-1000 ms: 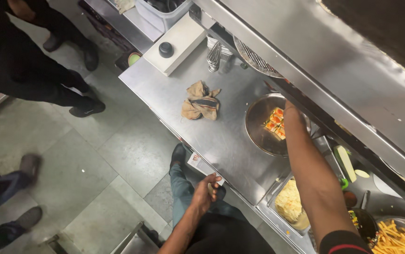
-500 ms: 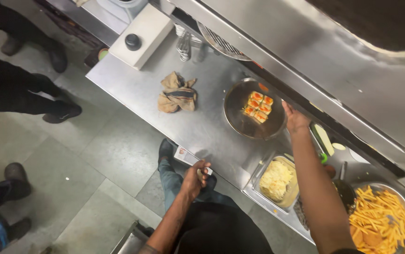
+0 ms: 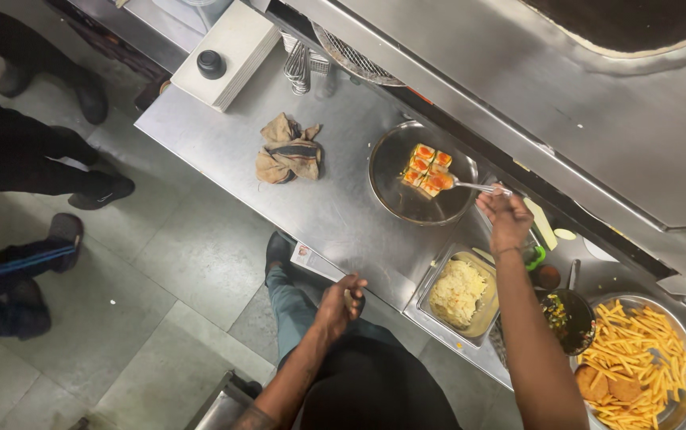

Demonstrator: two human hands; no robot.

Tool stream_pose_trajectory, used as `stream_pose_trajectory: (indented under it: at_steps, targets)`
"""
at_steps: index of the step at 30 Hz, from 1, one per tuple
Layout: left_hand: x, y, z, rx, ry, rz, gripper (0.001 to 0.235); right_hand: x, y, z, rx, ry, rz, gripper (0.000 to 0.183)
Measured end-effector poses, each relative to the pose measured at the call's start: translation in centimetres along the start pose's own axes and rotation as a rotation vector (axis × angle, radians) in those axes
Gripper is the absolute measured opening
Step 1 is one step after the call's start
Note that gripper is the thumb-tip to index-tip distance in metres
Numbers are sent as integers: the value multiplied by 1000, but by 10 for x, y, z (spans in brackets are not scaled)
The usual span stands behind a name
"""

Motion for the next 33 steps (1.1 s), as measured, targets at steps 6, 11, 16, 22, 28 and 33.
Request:
stream_pose_trajectory:
  at_steps: [6,11,16,22,28,33]
  targets:
    - [8,-3,1,-1,2,-10,31,10,-9,-4,99,-56,69,21]
    - [9,5,-4,3,15,0,30,12,-13,-7,83,2,78,22]
    - [5,10,-1,-3,27,18,31,2,-5,-3,13,5,44,19]
    - [1,10,8,40,-6,-4,31,-20,8,-12,-42,-11,131,18]
    - [3,18,12,12,37,-4,31,-17,4,-20,62,-24,178,19]
    - [7,27,7,21,25,3,30,-12,-6,-18,56,-12,205,17]
Point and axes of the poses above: each hand's wrist, its own x-axis away from the middle knuckle, its own z-axis out of the back of the hand, y = z × x, the point moved 3 cm from there along -x, towards the middle knuckle, and after that the axes turned 1 degree about -z, right-handed, at the moved point
